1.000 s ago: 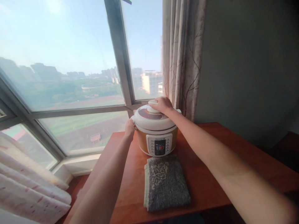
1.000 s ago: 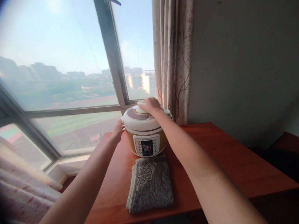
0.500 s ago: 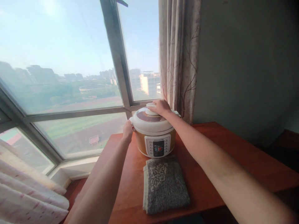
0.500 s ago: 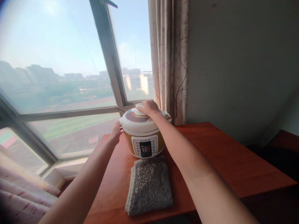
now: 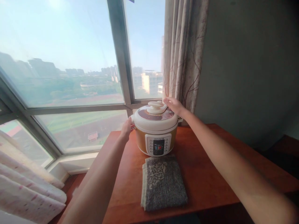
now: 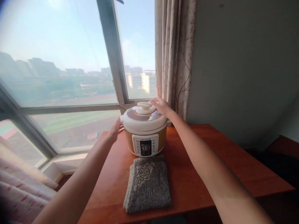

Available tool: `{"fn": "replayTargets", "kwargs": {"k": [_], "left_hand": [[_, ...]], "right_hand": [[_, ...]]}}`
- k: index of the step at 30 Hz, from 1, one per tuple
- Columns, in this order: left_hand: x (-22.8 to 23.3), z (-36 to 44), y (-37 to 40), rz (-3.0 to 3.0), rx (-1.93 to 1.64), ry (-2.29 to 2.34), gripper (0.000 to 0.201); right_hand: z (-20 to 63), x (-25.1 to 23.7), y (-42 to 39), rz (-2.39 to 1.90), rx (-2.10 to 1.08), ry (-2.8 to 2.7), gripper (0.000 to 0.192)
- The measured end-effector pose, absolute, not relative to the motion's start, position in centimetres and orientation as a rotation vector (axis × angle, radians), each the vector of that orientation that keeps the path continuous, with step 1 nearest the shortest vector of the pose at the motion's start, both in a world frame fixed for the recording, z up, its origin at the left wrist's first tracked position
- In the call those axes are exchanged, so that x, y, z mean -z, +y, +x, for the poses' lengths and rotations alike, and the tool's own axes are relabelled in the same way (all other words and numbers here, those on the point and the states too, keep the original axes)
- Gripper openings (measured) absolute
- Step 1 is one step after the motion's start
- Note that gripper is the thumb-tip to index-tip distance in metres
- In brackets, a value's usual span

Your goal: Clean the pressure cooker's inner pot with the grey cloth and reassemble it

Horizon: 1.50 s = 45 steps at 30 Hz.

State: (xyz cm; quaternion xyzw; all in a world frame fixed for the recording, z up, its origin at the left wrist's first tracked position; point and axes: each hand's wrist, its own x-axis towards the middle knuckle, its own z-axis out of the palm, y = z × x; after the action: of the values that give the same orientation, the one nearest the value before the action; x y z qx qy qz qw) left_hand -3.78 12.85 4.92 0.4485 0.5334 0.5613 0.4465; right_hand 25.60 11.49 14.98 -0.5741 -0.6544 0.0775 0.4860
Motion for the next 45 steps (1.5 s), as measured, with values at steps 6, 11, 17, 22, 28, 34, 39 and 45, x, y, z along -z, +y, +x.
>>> {"fn": "replayTargets", "kwargs": {"k": [6,11,17,22,28,34,39,45], "left_hand": [[-3.0,-4.3,10.8,1.071,-1.398,1.106,0.053],[-2.4,-3.8,8.5,1.301,-1.347,0.941,0.053],[-3.0,-3.5,6.7,1.401,-1.251,0.905,0.053],[-3.2,-3.3,6.2,1.481,-1.231,0.781,0.070],[-2.8,-3.7,6.7,1.502,-1.198,0.678,0.080],[-2.0,-2.6,7.2,1.505,-1.153,0.660,0.084],[-2.3,0.4,6.5,1.511,-1.181,0.614,0.086],[-2.9,4.8,5.3,1.507,-1.194,0.563,0.089]], "right_hand": [[31.5,-7.6,8.3,-1.283,-0.363,-0.971,0.042],[29.9,-3.8,6.4,-1.153,-0.649,-0.880,0.036],[26.9,-3.7,5.3,-0.993,-0.822,-0.782,0.034],[26.2,-4.1,5.3,-0.922,-0.821,-0.681,0.050],[26.3,-4.6,5.9,-0.898,-0.839,-0.622,0.070],[28.3,-4.6,6.2,-0.962,-0.769,-0.621,0.084],[31.1,-4.4,5.4,-0.954,-0.761,-0.659,0.089],[35.1,-4.5,4.4,-1.007,-0.703,-0.634,0.080]]}}
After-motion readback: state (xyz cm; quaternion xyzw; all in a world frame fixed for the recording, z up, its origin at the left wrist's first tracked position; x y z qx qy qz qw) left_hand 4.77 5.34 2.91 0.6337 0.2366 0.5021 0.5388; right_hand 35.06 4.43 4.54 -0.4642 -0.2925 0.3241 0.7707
